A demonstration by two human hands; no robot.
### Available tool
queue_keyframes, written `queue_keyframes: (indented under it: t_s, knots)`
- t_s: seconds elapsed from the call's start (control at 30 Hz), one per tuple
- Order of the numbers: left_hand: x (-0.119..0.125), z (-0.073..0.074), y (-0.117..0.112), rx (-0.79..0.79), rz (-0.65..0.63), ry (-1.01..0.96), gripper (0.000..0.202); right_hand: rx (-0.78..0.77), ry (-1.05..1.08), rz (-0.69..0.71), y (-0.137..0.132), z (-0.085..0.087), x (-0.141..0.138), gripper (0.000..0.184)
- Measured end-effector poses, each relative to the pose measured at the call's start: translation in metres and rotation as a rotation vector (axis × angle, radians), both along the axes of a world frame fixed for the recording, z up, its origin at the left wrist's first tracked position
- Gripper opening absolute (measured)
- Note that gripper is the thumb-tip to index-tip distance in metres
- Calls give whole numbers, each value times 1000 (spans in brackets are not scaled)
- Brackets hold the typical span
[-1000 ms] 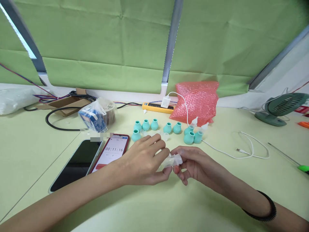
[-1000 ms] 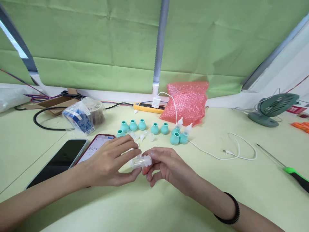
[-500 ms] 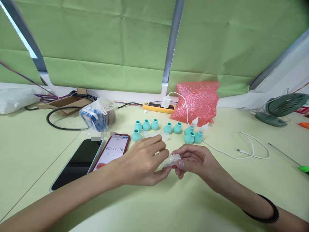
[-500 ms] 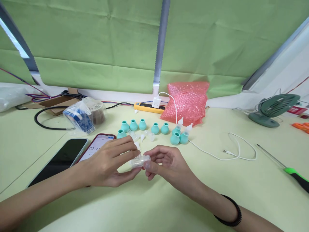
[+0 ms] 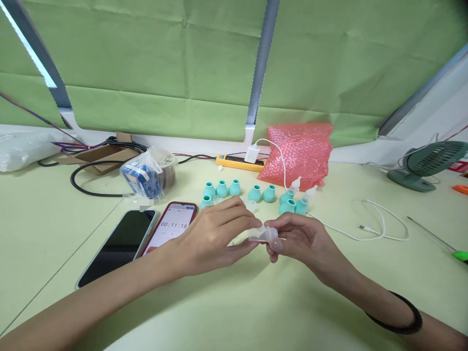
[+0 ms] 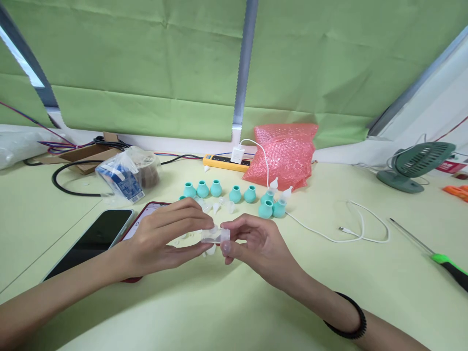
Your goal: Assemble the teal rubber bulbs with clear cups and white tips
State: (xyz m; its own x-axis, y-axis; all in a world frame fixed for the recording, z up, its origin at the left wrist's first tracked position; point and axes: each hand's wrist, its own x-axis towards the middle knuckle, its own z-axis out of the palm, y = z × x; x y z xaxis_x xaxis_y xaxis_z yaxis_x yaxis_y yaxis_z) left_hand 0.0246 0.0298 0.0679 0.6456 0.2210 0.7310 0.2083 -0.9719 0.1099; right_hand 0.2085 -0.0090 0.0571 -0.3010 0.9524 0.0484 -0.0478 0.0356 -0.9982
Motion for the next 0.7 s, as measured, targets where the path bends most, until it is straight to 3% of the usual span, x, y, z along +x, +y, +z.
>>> queue_keyframes:
  t_s: [0.17, 0.27, 0.37, 0.43, 0.57, 0.7]
  knots:
    - [0, 1, -3, 70, -39, -63, 15, 33, 22, -5, -4, 0, 0, 13]
    - [-2, 4, -5, -13, -33, 21, 15, 100, -31, -20, -7, -2, 0, 15]
    - [-5, 9, -7, -285, 21, 165, 33, 290, -143, -82, -10, -5, -1, 18]
    - [-7, 12, -6, -527, 26, 158, 45, 455, -231, -113, -11, -8, 0, 24]
    - [-6, 10, 2, -967, -100, 133, 21, 696, -363, -96, -9, -12, 2, 35]
    - [-3, 2, 9, -1322, -203, 12, 13, 772, -392, -63, -6, -12, 2, 42]
